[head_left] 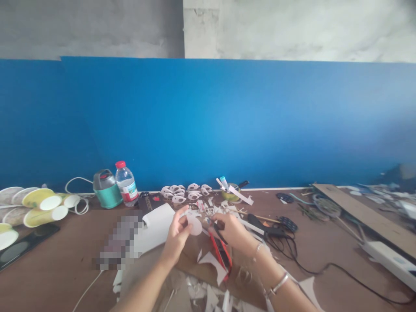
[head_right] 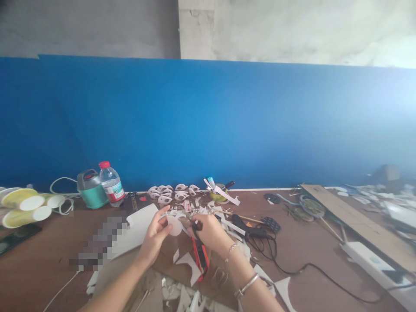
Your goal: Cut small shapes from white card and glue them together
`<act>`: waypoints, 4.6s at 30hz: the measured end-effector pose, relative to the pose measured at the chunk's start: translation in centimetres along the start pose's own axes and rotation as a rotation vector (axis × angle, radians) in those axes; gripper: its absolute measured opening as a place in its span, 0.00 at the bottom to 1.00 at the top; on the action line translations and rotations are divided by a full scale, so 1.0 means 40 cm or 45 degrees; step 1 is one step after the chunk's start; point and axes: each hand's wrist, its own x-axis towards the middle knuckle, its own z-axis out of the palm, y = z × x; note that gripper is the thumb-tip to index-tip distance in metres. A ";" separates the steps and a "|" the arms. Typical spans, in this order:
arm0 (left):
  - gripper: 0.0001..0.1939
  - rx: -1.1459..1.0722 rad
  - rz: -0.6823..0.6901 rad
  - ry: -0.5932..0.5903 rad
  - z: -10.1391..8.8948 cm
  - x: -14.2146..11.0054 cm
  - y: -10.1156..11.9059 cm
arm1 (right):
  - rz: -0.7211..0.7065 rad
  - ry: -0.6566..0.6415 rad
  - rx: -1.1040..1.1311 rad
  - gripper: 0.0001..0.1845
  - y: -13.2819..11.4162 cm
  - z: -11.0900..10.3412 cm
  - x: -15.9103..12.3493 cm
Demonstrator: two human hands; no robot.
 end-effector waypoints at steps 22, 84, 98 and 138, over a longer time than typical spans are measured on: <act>0.12 0.032 -0.108 0.168 0.022 -0.003 -0.005 | -0.012 0.095 0.075 0.13 -0.016 0.046 -0.019; 0.10 -0.039 -0.134 -0.025 0.024 -0.023 -0.016 | 0.026 0.146 0.145 0.08 0.017 0.058 -0.063; 0.18 -0.137 -0.146 -0.144 0.024 -0.033 -0.007 | 0.321 0.005 0.857 0.17 -0.021 0.066 -0.062; 0.19 0.192 -0.148 0.171 0.010 -0.022 -0.033 | -0.112 -0.039 -0.188 0.10 0.000 0.000 -0.073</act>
